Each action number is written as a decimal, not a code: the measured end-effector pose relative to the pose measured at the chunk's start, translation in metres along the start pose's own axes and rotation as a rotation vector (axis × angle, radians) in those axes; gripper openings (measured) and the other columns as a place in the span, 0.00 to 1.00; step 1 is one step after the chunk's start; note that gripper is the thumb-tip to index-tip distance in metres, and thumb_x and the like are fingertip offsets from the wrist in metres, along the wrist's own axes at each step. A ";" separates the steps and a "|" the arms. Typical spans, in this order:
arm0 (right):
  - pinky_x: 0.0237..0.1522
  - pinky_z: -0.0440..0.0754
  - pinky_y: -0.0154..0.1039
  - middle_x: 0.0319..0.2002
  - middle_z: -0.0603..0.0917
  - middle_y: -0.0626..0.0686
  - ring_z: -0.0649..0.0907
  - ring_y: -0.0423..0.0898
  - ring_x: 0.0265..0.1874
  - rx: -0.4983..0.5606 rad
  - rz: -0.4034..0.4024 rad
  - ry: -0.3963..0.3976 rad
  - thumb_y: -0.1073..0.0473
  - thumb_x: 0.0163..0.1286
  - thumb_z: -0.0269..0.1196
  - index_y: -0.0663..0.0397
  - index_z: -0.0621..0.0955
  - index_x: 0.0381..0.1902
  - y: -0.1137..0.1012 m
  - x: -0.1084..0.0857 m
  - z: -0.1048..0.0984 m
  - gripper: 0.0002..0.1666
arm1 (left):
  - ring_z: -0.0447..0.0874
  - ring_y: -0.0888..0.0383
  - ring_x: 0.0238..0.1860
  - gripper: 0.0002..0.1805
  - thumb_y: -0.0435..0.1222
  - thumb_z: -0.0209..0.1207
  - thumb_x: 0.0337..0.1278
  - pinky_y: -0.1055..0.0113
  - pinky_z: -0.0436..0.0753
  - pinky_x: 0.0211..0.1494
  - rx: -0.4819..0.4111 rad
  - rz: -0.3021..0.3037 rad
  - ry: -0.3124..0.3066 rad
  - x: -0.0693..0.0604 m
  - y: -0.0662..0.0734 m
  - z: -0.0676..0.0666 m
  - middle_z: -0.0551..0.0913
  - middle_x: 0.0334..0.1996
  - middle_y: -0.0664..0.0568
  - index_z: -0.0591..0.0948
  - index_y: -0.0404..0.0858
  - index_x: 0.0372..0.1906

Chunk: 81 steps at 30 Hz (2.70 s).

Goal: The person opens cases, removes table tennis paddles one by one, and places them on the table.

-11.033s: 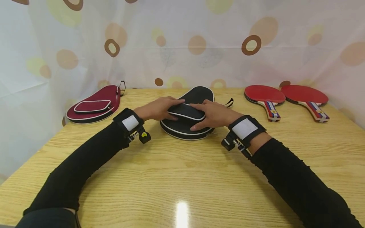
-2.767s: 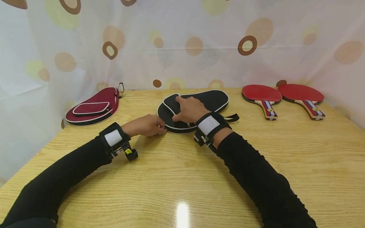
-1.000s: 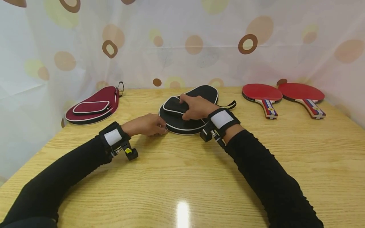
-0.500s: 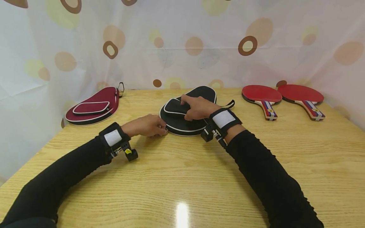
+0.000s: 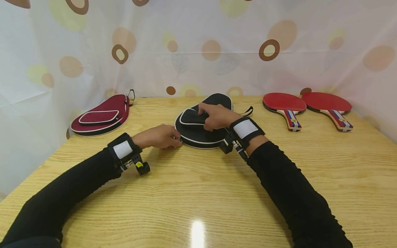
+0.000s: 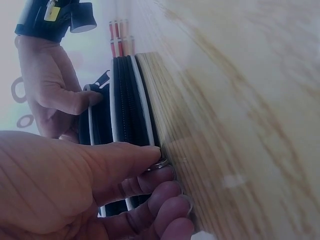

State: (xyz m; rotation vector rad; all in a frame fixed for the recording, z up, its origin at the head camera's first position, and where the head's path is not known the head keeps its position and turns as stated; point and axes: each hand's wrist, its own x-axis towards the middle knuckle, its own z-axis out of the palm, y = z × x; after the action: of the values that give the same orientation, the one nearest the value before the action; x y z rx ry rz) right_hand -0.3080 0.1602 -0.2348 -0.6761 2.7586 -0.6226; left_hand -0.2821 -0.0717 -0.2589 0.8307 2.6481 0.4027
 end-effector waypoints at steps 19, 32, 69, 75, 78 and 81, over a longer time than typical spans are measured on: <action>0.42 0.74 0.48 0.44 0.83 0.60 0.79 0.56 0.40 -0.048 -0.006 0.042 0.62 0.63 0.64 0.54 0.70 0.58 0.000 0.001 0.006 0.26 | 0.69 0.62 0.19 0.17 0.37 0.59 0.72 0.71 0.67 0.25 0.032 0.007 0.005 -0.001 0.000 0.001 0.71 0.18 0.57 0.79 0.40 0.23; 0.56 0.67 0.63 0.56 0.82 0.63 0.72 0.65 0.56 -0.346 0.078 0.151 0.46 0.65 0.72 0.61 0.72 0.62 -0.038 0.005 0.013 0.36 | 0.70 0.62 0.20 0.15 0.37 0.59 0.72 0.72 0.67 0.26 0.068 0.023 0.004 0.000 0.002 -0.001 0.72 0.20 0.56 0.80 0.39 0.25; 0.60 0.76 0.58 0.68 0.74 0.63 0.76 0.62 0.64 -0.412 0.167 0.047 0.53 0.70 0.67 0.58 0.68 0.74 -0.045 0.021 0.015 0.39 | 0.68 0.62 0.20 0.16 0.37 0.60 0.71 0.71 0.65 0.26 0.087 0.054 0.012 0.000 0.001 0.001 0.70 0.18 0.58 0.79 0.40 0.23; 0.61 0.74 0.59 0.69 0.72 0.63 0.74 0.63 0.65 -0.416 0.141 0.051 0.53 0.70 0.68 0.57 0.67 0.74 -0.042 0.020 0.014 0.40 | 0.69 0.62 0.22 0.17 0.39 0.60 0.70 0.71 0.66 0.29 0.119 0.048 0.022 0.001 0.003 0.002 0.71 0.18 0.58 0.80 0.41 0.22; 0.61 0.74 0.59 0.69 0.72 0.63 0.74 0.63 0.66 -0.422 0.132 0.052 0.53 0.70 0.68 0.57 0.67 0.75 -0.042 0.019 0.014 0.40 | 0.69 0.63 0.21 0.17 0.38 0.60 0.70 0.71 0.66 0.28 0.116 0.051 0.024 0.001 0.003 0.002 0.71 0.18 0.58 0.79 0.41 0.21; 0.61 0.74 0.59 0.70 0.72 0.63 0.74 0.62 0.66 -0.425 0.131 0.051 0.53 0.70 0.68 0.56 0.67 0.75 -0.041 0.019 0.013 0.40 | 0.68 0.63 0.20 0.17 0.38 0.60 0.70 0.72 0.65 0.28 0.111 0.057 0.021 0.001 0.004 0.002 0.71 0.17 0.58 0.79 0.40 0.21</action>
State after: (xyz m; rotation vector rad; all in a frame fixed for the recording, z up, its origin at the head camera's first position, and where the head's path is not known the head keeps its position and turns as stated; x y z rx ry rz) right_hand -0.3042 0.1131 -0.2302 -0.5567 2.9795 -0.0220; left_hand -0.2808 -0.0676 -0.2595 0.9419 2.6914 0.2823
